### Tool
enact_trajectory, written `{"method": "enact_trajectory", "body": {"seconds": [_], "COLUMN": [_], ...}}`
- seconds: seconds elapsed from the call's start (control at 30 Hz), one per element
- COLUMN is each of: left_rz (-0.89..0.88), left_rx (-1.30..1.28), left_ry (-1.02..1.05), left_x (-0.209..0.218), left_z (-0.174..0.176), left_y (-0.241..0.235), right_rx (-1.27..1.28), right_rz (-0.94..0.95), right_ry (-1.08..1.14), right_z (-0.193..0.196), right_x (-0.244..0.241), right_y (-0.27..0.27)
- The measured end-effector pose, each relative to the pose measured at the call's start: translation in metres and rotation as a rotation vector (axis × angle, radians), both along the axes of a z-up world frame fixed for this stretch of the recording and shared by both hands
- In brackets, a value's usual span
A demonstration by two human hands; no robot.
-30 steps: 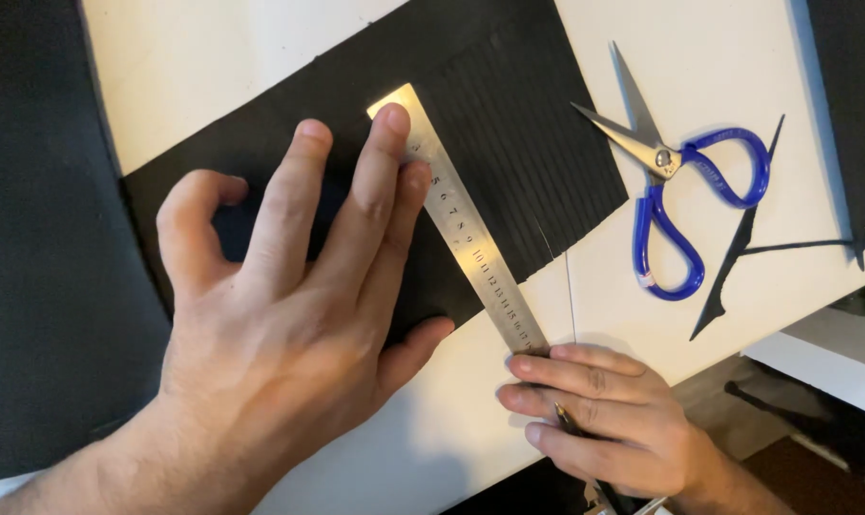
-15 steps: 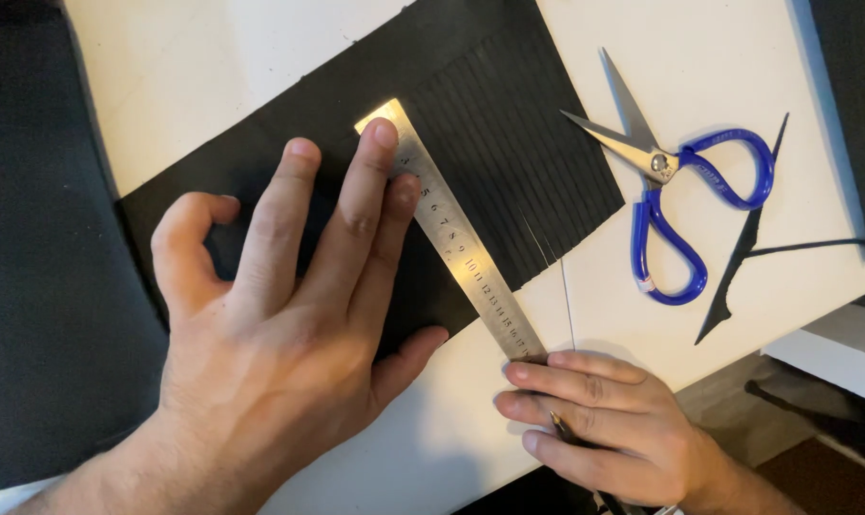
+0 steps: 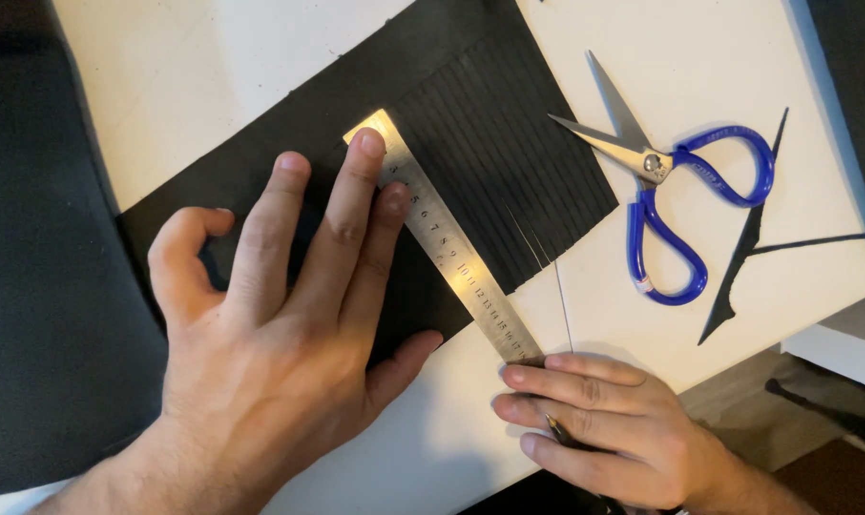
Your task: Marking parallel lines on a piece of black leather using a metal ruler and a pen for precision.
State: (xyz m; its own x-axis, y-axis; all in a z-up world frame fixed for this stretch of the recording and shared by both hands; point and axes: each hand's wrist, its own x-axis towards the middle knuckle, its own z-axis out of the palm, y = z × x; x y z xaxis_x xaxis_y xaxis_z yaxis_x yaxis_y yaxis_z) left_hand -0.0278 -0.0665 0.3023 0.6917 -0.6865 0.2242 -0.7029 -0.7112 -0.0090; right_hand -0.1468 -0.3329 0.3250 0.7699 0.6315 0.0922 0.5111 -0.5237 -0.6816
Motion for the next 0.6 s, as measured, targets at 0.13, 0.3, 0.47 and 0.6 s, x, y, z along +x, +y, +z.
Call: {"method": "enact_trajectory", "body": {"seconds": [0.13,0.3,0.47,0.6], "left_rz": [-0.009,-0.031,-0.043,-0.068], "left_rx": [-0.008,-0.055,-0.067,-0.109], "left_ry": [-0.007,-0.003,0.013,0.018], "left_x": [0.0004,0.0001,-0.0007,0.0001], "left_z": [0.0010,0.0001,0.0013,0.0020], "left_y": [0.0006,0.0026,0.0034,0.0030], "right_rx": [-0.017,-0.032,-0.022,-0.019], "right_rz": [0.017,-0.037,-0.040,-0.052], "right_ry": [-0.007,-0.002,-0.029,-0.023], "right_z": [-0.0005,-0.0004,-0.0018,-0.0013], "right_x": [-0.0024,-0.0060,-0.0078,-0.0057], "right_y": [-0.0011,0.0022,0.0027,0.0030]}}
